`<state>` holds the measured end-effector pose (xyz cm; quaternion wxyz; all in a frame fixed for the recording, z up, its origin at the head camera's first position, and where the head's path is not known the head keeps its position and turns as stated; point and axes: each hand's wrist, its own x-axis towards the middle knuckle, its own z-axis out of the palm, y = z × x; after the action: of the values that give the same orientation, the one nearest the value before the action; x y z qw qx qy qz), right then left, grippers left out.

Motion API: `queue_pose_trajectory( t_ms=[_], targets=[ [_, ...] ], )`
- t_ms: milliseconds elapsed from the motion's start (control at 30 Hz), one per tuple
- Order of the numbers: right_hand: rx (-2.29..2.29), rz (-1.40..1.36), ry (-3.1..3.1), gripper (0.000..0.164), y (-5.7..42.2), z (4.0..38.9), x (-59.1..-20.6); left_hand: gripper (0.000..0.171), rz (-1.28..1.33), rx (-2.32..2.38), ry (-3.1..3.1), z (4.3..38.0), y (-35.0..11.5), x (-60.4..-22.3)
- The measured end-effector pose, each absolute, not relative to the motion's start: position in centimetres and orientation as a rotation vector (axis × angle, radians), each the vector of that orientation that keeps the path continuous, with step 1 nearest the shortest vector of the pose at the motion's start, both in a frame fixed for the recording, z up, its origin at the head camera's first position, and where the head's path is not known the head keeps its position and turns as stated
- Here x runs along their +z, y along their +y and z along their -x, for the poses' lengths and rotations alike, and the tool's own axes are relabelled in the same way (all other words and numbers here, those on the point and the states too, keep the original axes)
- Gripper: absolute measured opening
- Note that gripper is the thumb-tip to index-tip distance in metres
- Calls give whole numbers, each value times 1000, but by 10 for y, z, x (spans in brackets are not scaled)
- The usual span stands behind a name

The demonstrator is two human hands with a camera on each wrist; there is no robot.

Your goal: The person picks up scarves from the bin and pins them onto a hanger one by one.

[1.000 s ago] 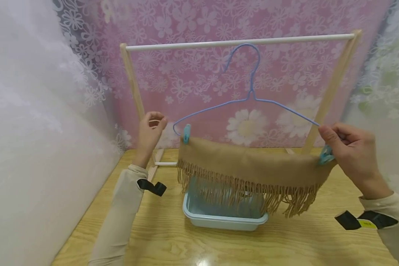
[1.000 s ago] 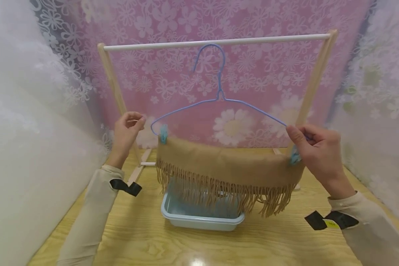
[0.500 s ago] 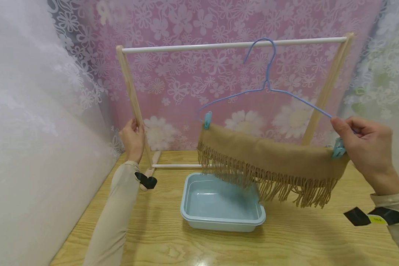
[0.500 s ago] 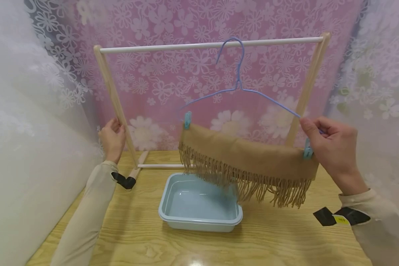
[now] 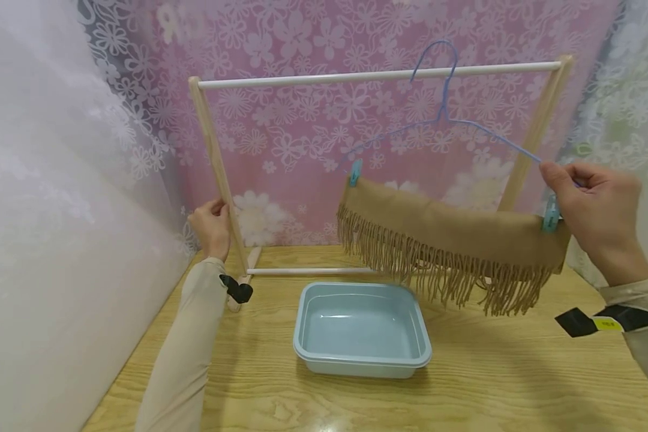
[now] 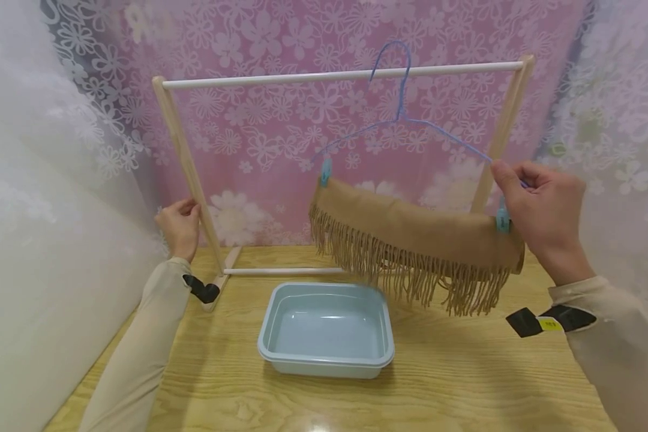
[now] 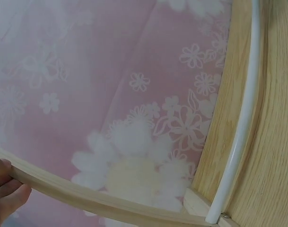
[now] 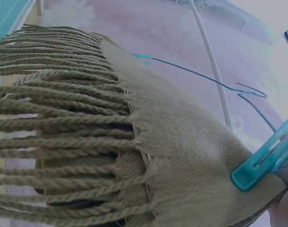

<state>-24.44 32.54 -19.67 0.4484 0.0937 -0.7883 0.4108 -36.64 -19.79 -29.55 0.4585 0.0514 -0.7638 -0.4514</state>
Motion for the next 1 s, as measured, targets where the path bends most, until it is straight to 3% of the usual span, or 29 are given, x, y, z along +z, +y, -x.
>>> queue_pose_trajectory(
  t_ms=[233, 1000],
  targets=[
    [1009, -215, -1954, 38, 326, 257, -180, 27, -147, -1109, -1941, 367, -197, -296],
    [1018, -209, -2004, 36, 327, 267, -164, 18, -100, -1057, -1988, 374, -197, -303]
  ],
)
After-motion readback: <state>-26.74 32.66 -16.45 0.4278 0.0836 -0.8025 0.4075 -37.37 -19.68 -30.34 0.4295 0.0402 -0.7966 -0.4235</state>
